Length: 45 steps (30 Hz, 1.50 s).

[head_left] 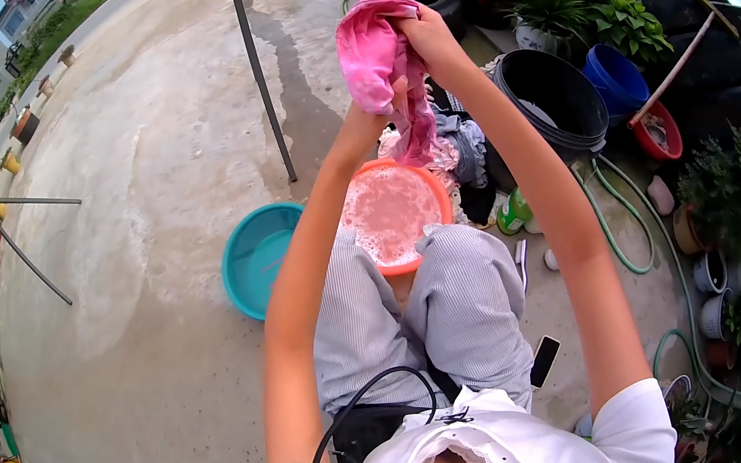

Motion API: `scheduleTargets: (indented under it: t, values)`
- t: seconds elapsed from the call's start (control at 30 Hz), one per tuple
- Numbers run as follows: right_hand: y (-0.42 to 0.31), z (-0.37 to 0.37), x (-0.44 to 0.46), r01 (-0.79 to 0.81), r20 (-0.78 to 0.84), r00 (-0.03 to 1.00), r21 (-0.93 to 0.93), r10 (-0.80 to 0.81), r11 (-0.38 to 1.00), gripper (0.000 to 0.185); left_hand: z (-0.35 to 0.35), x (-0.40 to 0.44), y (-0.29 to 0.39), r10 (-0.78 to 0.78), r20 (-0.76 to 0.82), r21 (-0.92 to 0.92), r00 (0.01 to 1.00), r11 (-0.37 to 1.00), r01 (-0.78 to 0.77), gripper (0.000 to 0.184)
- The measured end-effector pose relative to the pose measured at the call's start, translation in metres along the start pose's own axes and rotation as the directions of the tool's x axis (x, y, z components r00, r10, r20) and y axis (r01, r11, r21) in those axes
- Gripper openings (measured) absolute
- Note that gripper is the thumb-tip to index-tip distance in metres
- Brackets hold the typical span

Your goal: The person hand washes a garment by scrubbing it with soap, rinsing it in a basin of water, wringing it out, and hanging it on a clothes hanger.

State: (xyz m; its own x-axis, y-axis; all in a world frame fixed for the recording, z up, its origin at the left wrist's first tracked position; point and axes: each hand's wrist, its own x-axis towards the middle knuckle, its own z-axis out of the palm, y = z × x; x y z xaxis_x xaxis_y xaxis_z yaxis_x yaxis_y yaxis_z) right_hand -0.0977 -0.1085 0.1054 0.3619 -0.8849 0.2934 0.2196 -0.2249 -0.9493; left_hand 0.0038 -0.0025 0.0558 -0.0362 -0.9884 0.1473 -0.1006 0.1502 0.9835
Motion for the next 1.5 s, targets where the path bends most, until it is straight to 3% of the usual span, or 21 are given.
scheduleTargets:
  t: [0.1,0.17,0.23,0.33,0.43,0.7,0.77,0.83,0.93,1.03,1.07,1.13,1.17,1.23,1.27,1.3,1.33,1.37,1.4,1.43,1.5]
  values:
    - [-0.009,-0.010,0.012,0.215,0.141,0.972,-0.200,-0.189,0.956,0.019,-0.004,0.005,0.019,0.084,-0.249,-0.212,0.965,0.967,-0.138,0.067]
    - [0.000,-0.012,0.019,0.239,0.195,0.963,-0.318,-0.184,0.917,0.017,-0.024,0.014,0.024,0.110,-0.228,-0.164,0.967,0.975,-0.150,0.073]
    - [0.008,-0.006,0.026,0.309,0.269,0.941,-0.439,-0.205,0.844,0.016,-0.033,0.022,0.030,0.116,-0.320,-0.123,0.940,0.979,-0.162,0.065]
    - [0.009,0.007,0.031,0.230,0.280,0.951,-0.355,-0.131,0.906,0.016,-0.061,0.043,0.024,0.171,-0.424,-0.068,0.889,0.973,-0.220,0.049]
    - [0.017,0.016,0.061,0.139,0.384,0.923,-0.365,0.013,0.920,0.016,-0.104,0.084,-0.008,0.381,-0.553,0.307,0.741,0.920,-0.244,0.048]
    - [-0.039,0.075,0.156,0.046,0.609,0.744,-0.458,0.276,0.888,0.028,-0.213,0.113,0.056,0.165,-0.550,-0.246,0.819,0.905,-0.347,0.036]
    - [-0.073,0.084,0.184,0.199,0.716,0.657,-0.468,0.237,0.861,0.032,-0.247,0.105,0.098,0.078,-0.547,-0.375,0.834,0.867,-0.327,0.034]
    - [-0.115,0.090,0.212,0.307,0.743,0.631,-0.505,0.225,0.807,0.036,-0.280,0.091,0.141,0.049,-0.506,-0.382,0.861,0.882,-0.275,0.051]
    - [-0.183,0.105,0.254,0.378,0.747,0.558,-0.617,0.362,0.690,0.032,-0.312,0.052,0.209,-0.007,-0.466,-0.381,0.885,0.904,-0.194,0.080]
    - [-0.248,0.143,0.280,0.489,0.726,0.506,-0.686,0.466,0.539,0.025,-0.330,0.017,0.279,-0.138,-0.281,-0.292,0.950,0.955,0.053,0.056]
    - [-0.270,0.162,0.283,0.516,0.745,0.508,-0.666,0.433,0.539,0.026,-0.342,0.010,0.305,-0.185,-0.324,-0.238,0.928,0.965,0.109,0.047]
    - [-0.315,0.198,0.293,0.530,0.863,0.421,-0.485,0.280,0.696,0.028,-0.354,-0.009,0.352,-0.284,-0.414,-0.169,0.865,0.958,0.233,0.035]
    - [-0.341,0.221,0.295,0.515,0.899,0.393,-0.388,0.192,0.764,0.028,-0.356,-0.021,0.386,-0.205,-0.563,-0.145,0.800,0.978,0.148,0.032]
    - [-0.416,0.252,0.276,0.541,0.833,0.551,-0.404,0.053,0.737,0.027,-0.359,-0.048,0.459,-0.024,-0.804,-0.028,0.593,1.000,0.002,0.031]
    - [-0.425,0.262,0.257,0.604,0.756,0.642,-0.398,-0.126,0.690,0.023,-0.347,-0.061,0.479,0.110,-0.880,0.042,0.463,0.987,-0.155,0.030]
    - [-0.403,0.268,0.233,0.645,0.684,0.639,-0.228,-0.352,0.729,0.020,-0.331,-0.078,0.471,0.235,-0.913,0.202,0.334,0.971,-0.130,0.024]
    - [-0.371,0.282,0.207,0.704,0.675,0.574,-0.117,-0.463,0.701,0.018,-0.335,-0.104,0.397,0.370,-0.844,0.434,0.389,0.897,0.088,0.019]
    - [-0.347,0.294,0.185,0.741,0.891,0.440,-0.291,-0.110,0.606,0.016,-0.326,-0.125,0.372,0.138,-0.825,0.330,0.549,0.905,0.269,0.018]
    - [-0.297,0.303,0.171,0.770,0.948,0.291,-0.311,0.127,0.557,0.015,-0.317,-0.145,0.347,-0.106,-0.740,0.296,0.665,0.836,0.463,0.017]
    - [-0.292,0.311,0.162,0.750,0.945,0.295,-0.319,0.139,0.579,0.015,-0.310,-0.163,0.346,-0.012,-0.841,0.255,0.542,0.873,0.415,0.019]
    - [-0.292,0.348,0.156,0.728,0.942,0.305,-0.327,0.142,0.603,0.017,-0.341,-0.204,0.356,-0.257,-0.926,-0.212,0.276,0.960,0.180,0.022]
